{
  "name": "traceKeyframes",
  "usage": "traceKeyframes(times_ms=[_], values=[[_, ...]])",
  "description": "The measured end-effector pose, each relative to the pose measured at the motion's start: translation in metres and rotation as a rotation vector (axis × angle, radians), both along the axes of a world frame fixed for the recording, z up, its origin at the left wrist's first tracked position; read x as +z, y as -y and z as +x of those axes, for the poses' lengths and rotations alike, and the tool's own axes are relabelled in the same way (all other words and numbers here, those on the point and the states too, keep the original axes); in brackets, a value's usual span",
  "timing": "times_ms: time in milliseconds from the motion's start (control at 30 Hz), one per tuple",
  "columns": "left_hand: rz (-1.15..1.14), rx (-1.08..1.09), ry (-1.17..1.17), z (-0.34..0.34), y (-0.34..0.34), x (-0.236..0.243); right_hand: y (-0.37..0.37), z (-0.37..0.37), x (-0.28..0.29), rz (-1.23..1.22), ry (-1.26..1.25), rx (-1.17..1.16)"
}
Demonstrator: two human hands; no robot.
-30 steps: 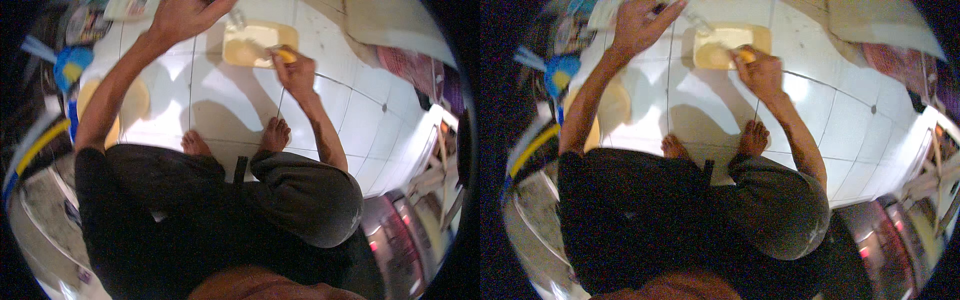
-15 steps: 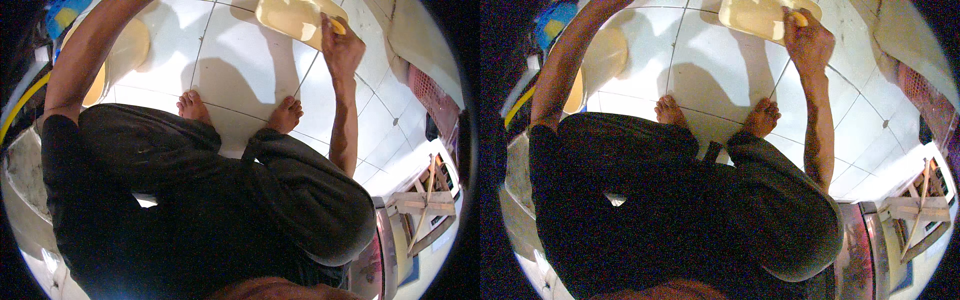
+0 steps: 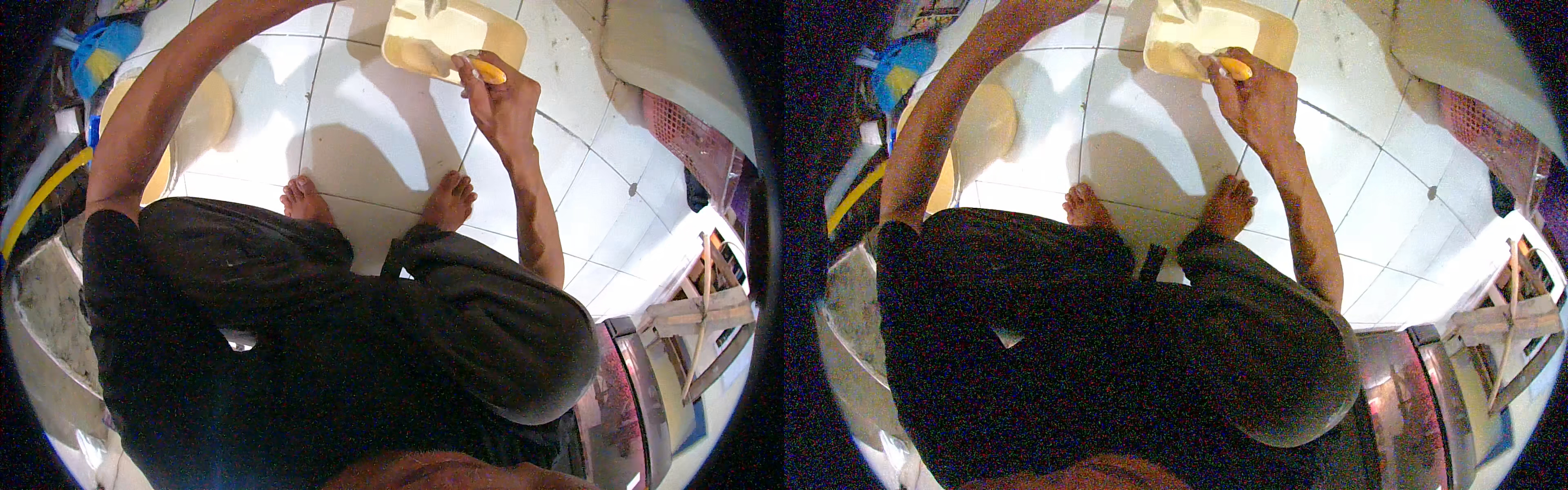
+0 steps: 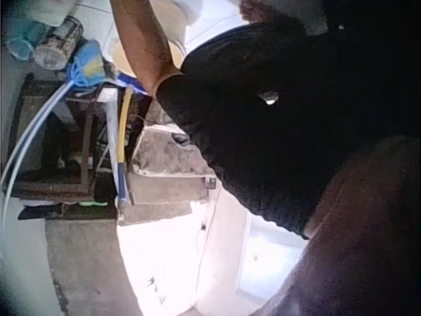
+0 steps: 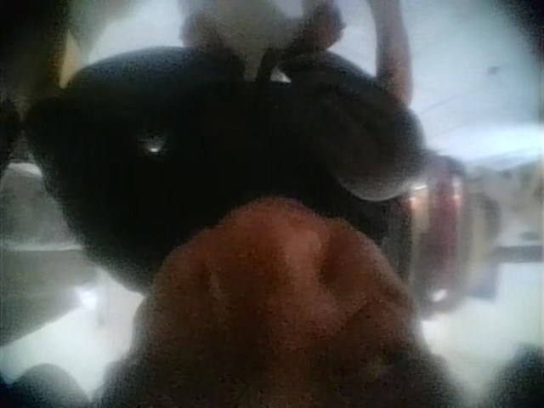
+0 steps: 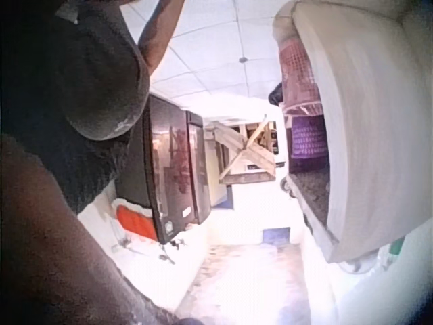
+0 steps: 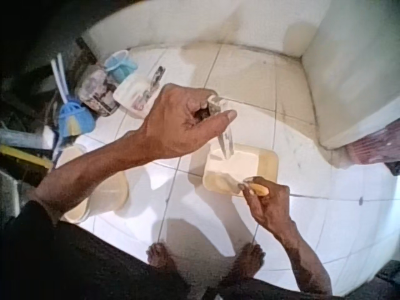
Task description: The person mixes white paint in a container using a brush, adds liquid from a bottle, and later washes a plastic container in a sink.
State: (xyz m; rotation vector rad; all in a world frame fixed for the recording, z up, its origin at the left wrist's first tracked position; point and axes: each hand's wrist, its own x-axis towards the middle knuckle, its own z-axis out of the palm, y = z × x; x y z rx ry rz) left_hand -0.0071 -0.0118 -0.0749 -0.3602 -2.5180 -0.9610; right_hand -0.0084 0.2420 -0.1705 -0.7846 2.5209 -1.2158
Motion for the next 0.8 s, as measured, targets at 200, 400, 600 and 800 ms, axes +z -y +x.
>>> traceKeyframes(times_ms=[200,400,600,800], values=[[0.051,0.006,0.002,-0.003,-0.005,0.004,-0.020,-0.013,0.018,-0.091,0.003,-0.138],[-0.012,0.027,0.109,0.001,-0.008,0.004,-0.021,-0.039,0.008,0.124,-0.466,-0.147],[-0.031,0.024,0.093,-0.002,-0.006,0.003,-0.010,-0.042,-0.004,0.181,-0.404,-0.083],[-0.069,0.033,0.074,-0.004,-0.007,0.003,0.005,-0.015,-0.010,0.096,-0.264,0.029]])
